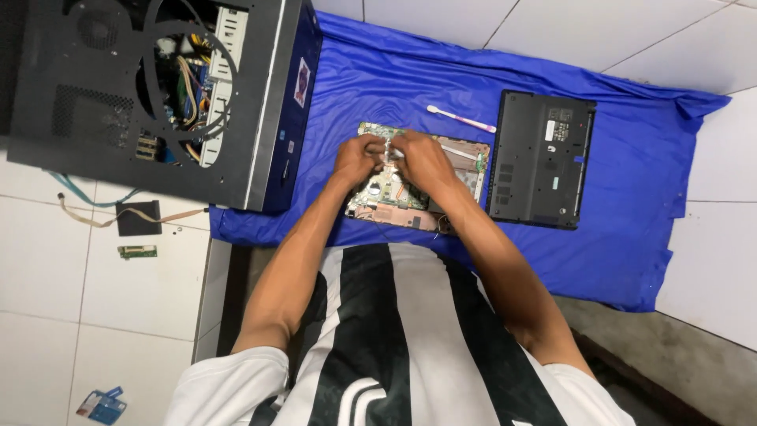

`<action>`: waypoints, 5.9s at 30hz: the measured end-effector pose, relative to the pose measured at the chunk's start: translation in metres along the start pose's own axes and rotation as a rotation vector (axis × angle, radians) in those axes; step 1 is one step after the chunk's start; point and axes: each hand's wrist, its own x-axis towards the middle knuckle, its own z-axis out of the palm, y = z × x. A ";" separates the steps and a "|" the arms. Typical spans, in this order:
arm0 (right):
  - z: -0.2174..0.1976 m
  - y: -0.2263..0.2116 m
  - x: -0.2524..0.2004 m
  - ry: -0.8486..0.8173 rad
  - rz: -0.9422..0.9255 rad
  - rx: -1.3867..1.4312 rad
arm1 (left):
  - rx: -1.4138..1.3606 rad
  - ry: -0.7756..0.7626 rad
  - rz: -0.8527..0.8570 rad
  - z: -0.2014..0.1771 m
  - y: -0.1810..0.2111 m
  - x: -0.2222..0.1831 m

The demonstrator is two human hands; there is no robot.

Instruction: The person is unscrewing and manipulating components on a laptop motherboard using a screwdriver.

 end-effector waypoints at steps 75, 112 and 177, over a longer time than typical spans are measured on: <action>0.053 0.004 -0.034 -0.150 0.709 0.237 | 0.233 0.243 -0.095 0.031 -0.060 -0.006; 0.069 0.027 -0.046 0.065 0.808 0.718 | -0.078 0.119 -0.146 0.020 -0.080 0.005; 0.050 0.013 -0.074 0.015 0.633 0.504 | 0.298 0.306 0.150 0.027 -0.077 -0.028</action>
